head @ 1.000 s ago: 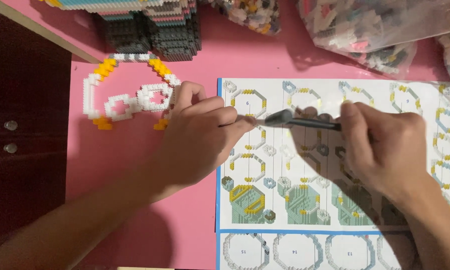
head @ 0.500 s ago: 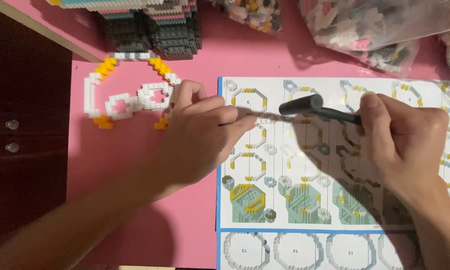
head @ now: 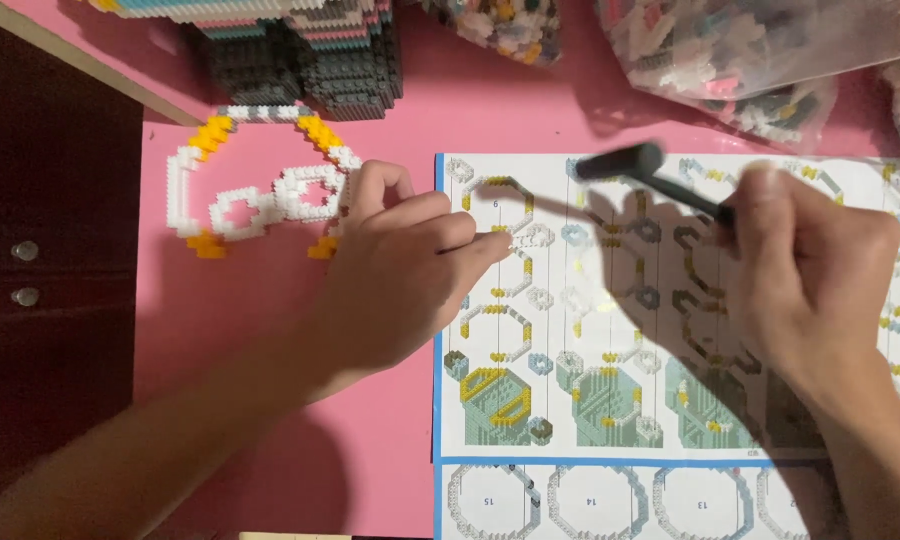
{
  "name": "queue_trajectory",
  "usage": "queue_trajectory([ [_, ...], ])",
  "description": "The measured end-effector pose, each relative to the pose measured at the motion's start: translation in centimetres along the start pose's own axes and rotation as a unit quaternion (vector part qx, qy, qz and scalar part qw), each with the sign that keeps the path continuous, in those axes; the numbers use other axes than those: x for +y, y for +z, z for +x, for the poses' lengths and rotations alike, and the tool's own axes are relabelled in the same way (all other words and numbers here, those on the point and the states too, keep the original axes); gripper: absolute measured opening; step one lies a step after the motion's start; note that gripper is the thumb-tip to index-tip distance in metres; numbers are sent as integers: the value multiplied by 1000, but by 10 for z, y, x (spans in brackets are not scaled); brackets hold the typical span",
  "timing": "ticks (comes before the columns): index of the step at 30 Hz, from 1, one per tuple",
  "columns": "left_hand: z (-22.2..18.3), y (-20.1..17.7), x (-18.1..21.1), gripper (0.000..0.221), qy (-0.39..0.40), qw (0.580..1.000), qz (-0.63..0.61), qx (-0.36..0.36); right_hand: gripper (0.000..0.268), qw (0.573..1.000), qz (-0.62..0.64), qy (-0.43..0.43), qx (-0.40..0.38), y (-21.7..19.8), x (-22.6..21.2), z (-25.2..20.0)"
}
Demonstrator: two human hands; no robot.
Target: Assembling a model using tiny interlocking plastic blocks, following a printed guide and using a small hammer tool.
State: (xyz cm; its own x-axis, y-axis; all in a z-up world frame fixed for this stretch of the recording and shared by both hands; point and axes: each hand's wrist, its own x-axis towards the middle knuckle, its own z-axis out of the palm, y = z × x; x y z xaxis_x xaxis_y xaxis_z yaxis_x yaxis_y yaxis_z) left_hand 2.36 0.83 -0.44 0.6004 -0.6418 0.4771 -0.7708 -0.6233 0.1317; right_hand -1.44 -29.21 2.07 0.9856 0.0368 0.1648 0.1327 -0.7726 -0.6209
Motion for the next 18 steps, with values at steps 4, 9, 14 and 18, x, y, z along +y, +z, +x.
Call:
queue_trajectory([
  [4,0,-7,4,16,6,995,-68,-77,30,999,34,34,0,3,-1,3],
  [9,-9,-6,21,14,106,987,-118,33,19,994,-41,-90,-45,9,0,4],
  [14,-10,-24,38,14,170,953,-237,85,21,974,-36,-220,-40,18,-17,7],
  [18,-11,-24,49,14,165,939,-272,128,23,966,-24,-252,-51,29,-39,9],
])
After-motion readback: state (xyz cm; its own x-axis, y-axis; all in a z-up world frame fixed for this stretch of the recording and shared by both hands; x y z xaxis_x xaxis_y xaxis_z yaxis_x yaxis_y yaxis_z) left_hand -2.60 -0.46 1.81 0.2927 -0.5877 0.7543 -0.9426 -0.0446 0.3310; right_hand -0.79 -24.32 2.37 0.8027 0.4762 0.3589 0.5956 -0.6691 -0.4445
